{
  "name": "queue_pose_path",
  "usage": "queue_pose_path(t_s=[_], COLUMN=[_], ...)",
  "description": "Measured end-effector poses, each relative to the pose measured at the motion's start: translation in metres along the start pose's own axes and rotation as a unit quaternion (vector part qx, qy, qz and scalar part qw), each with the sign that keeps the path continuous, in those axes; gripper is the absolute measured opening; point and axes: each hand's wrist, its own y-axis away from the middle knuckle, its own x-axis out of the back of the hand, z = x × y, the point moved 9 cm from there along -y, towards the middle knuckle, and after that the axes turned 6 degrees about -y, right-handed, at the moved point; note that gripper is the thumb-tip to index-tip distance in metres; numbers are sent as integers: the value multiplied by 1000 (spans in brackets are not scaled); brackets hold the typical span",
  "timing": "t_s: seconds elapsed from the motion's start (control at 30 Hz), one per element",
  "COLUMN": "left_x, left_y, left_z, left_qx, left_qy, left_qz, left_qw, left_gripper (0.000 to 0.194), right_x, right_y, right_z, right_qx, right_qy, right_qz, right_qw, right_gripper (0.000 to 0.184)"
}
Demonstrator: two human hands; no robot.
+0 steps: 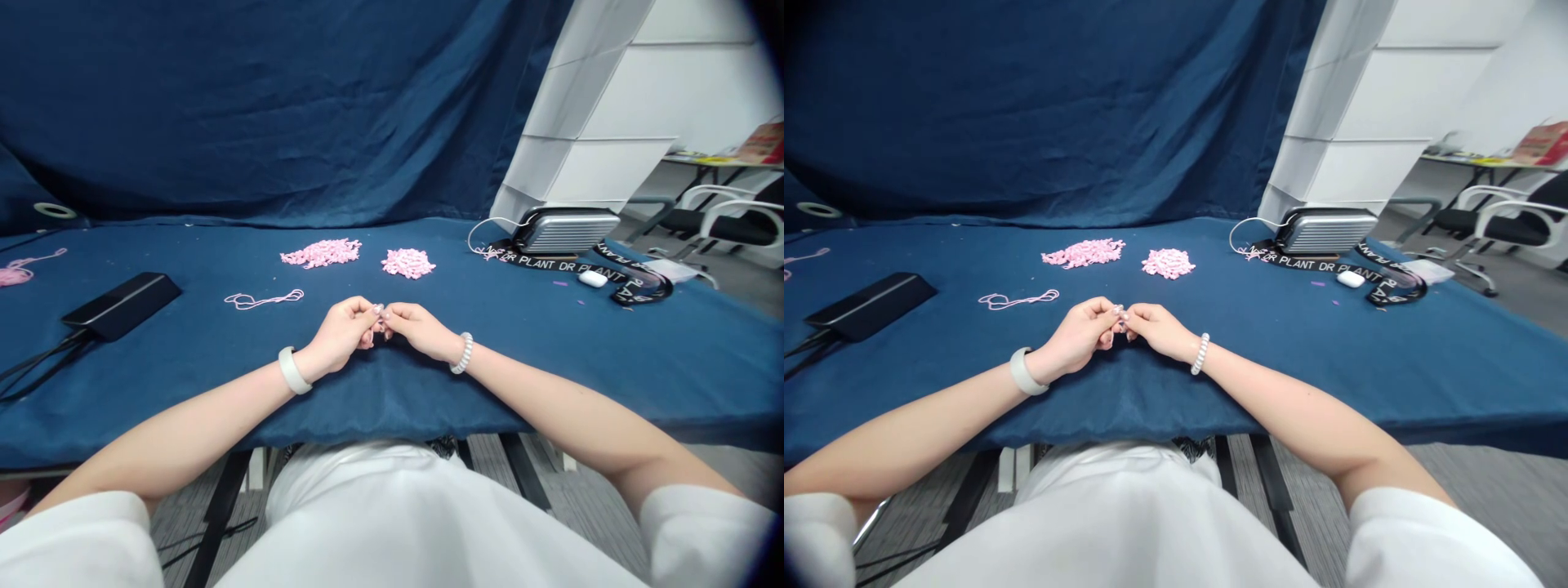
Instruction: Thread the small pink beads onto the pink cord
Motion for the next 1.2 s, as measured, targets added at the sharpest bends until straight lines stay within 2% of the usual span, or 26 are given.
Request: queue_pose_path(t_s=[0.3,0.6,0.77,0.87,1.07,1.2], left_x=[-1,1,-3,-7,-13,-18], left_y=[2,1,4,5,6,8], left_z=[2,-7,-6,-3,-4,-6], left_qx=[-1,41,69,64,63,76], left_qy=[9,-4,37,44,56,79], left_qz=[-18,-15,-32,-50,-85,-131], left_qw=[1000,999,996,996,993,985], left_gripper=[32,33,33,33,33,34], right_x=[6,24,26,28,31,31], right_y=[5,6,12,17,20,25], right_z=[-9,-7,-20,-28,-31,-37], right_qx=[29,26,79,115,127,166], right_qy=[45,101,113,114,128,123], right_qz=[-12,97,130,153,180,195], right_qw=[999,990,982,975,967,959], right_gripper=[61,66,58,57,56,51])
